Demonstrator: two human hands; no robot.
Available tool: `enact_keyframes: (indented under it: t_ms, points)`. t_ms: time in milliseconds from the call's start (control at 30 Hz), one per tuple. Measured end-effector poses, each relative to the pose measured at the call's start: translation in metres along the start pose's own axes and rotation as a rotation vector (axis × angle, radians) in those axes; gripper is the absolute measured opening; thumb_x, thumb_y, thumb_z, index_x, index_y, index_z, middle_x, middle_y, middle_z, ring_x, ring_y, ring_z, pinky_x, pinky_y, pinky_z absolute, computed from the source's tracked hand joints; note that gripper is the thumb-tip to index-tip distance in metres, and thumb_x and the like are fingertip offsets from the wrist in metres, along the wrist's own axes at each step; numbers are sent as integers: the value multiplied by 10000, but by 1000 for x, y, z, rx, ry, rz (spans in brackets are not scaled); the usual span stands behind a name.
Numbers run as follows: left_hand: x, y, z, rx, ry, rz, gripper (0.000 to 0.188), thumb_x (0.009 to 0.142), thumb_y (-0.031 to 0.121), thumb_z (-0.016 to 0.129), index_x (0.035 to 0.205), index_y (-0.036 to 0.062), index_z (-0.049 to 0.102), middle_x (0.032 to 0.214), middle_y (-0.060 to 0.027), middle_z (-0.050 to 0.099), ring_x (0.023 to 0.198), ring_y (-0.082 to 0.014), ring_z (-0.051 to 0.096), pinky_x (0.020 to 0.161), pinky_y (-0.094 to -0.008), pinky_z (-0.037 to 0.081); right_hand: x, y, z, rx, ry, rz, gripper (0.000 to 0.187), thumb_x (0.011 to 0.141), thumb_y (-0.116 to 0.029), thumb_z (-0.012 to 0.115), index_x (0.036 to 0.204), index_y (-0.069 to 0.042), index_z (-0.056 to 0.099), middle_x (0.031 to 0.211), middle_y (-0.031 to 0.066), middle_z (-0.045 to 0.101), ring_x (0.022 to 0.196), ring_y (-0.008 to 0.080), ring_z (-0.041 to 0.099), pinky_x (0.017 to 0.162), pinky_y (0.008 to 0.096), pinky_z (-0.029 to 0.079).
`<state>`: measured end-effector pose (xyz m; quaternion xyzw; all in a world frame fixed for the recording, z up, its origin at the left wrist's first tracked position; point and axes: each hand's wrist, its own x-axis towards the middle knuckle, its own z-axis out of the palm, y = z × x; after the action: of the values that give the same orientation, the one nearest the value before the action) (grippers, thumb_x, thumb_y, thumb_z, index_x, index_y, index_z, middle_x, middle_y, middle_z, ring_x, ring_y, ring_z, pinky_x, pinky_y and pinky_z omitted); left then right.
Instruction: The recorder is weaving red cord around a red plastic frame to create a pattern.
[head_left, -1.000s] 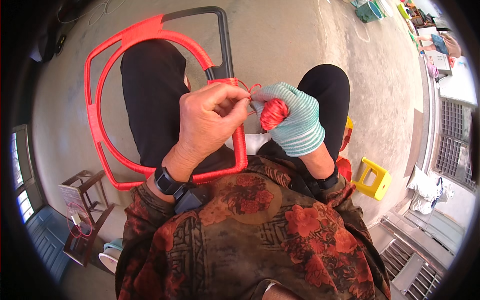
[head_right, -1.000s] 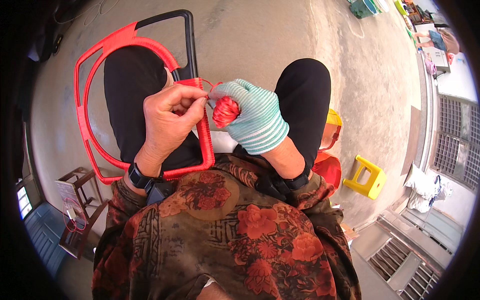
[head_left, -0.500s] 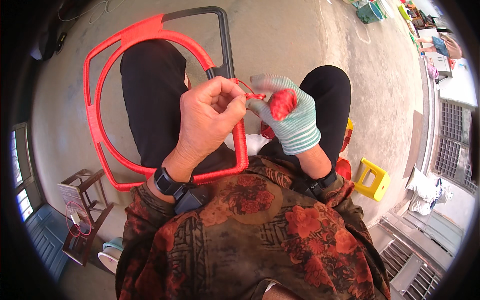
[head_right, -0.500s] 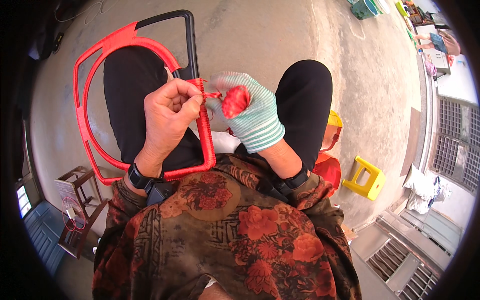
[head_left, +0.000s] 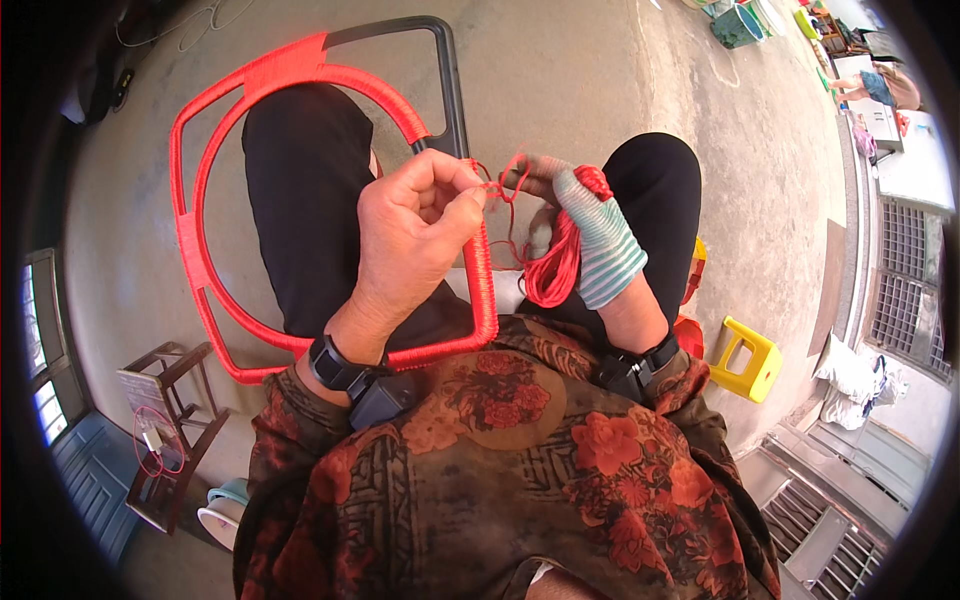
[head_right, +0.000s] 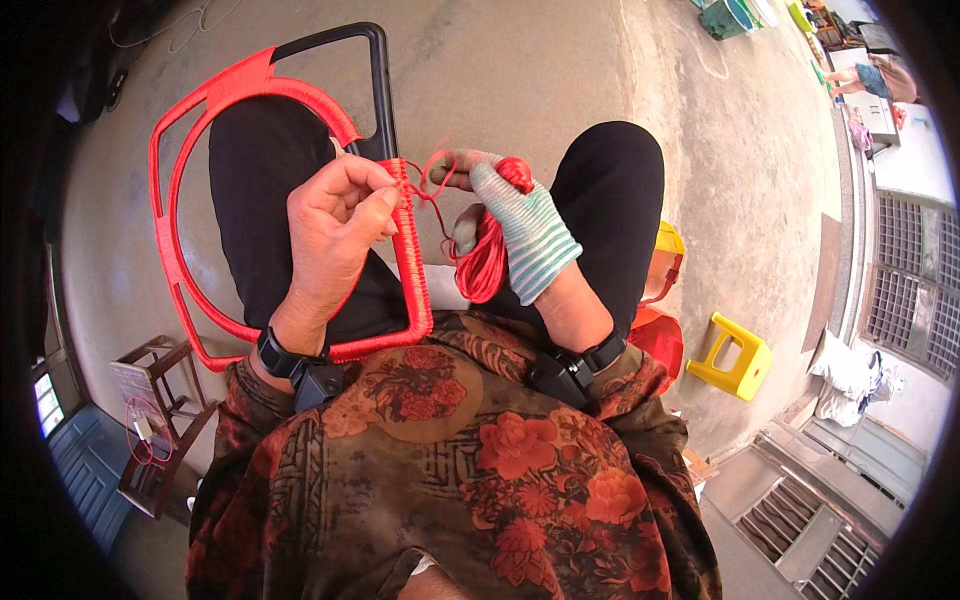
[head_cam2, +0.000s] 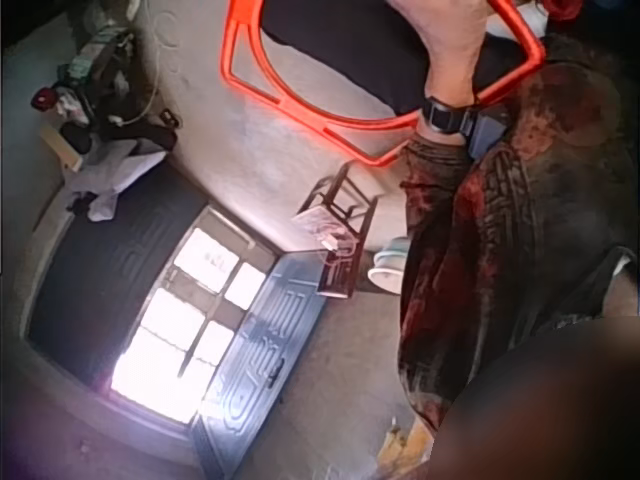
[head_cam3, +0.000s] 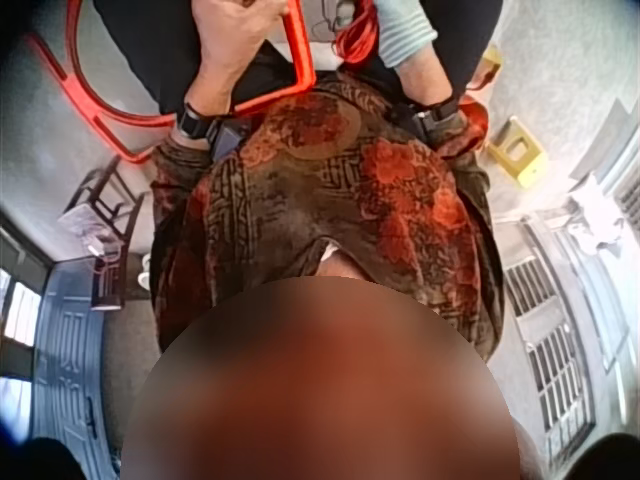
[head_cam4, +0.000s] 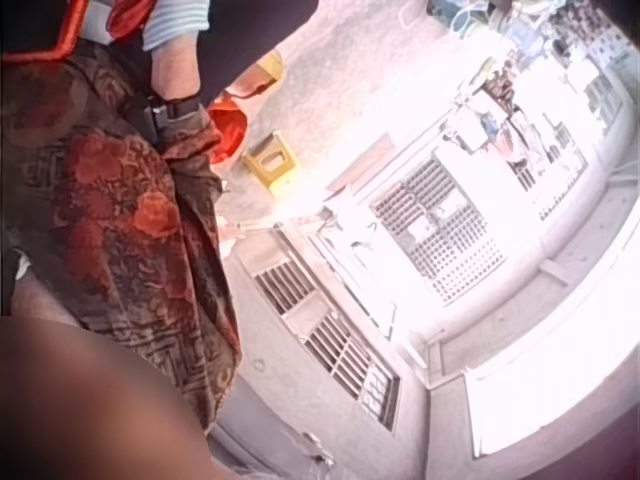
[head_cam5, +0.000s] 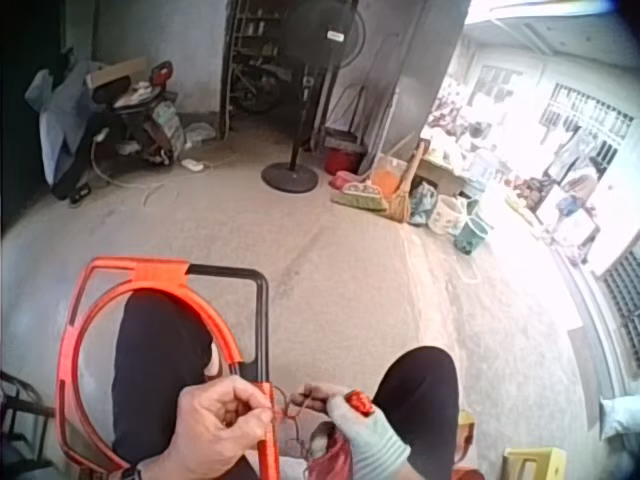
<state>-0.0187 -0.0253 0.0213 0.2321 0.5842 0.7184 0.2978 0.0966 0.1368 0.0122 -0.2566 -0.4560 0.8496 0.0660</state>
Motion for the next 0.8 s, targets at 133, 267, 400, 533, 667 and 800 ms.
enact_keyframes:
  t_ms: [133, 267, 400, 533, 667, 800]
  points:
    - [-1, 5, -1, -46, 61, 16, 59, 897, 10, 616, 946, -5, 588, 805, -5, 620, 665, -27, 572, 571, -176, 457, -4, -15, -17, -161, 151, -93, 416, 898, -131, 627, 1271, 17, 519, 1177, 170, 633, 645, 148, 615, 598, 278, 532]
    - [-1, 5, 1, -25, 62, 41, 133, 872, 28, 669, 980, -7, 600, 821, -1, 623, 667, -9, 559, 584, -166, 455, -11, -26, -23, -194, 78, -143, 488, 842, -43, 642, 1300, 24, 483, 1241, 172, 598, 836, 210, 660, 730, 318, 555]
    - [-1, 3, 5, 183, -20, 112, 213, 849, 69, 706, 1025, -10, 615, 794, -2, 608, 593, 1, 512, 552, -164, 430, -17, -15, 5, -654, 60, -257, 554, 818, 6, 629, 1342, 17, 447, 1227, 180, 605, 919, 185, 659, 783, 311, 558]
    - [0, 2, 6, 343, -208, 114, 202, 855, 92, 709, 1008, -8, 623, 738, 22, 596, 575, 1, 502, 543, -171, 416, -22, -15, 30, -1016, -45, -195, 650, 780, -44, 702, 1369, 2, 432, 1139, 187, 631, 985, 221, 656, 841, 316, 536]
    - [1, 1, 8, -7, -81, 9, 111, 902, 78, 667, 952, -2, 609, 798, 18, 649, 688, -11, 587, 617, -177, 472, -23, -26, 32, -1410, 113, -478, 572, 733, -45, 741, 1275, -33, 559, 1191, 142, 630, 1016, 245, 658, 886, 322, 529]
    - [2, 2, 8, 13, -118, 24, 121, 913, 77, 655, 981, 1, 591, 826, 1, 645, 717, -26, 592, 636, -174, 476, -29, -30, 20, -1436, 101, -578, 444, 773, -158, 739, 1181, -38, 610, 1092, 136, 660, 927, 325, 651, 808, 346, 535]
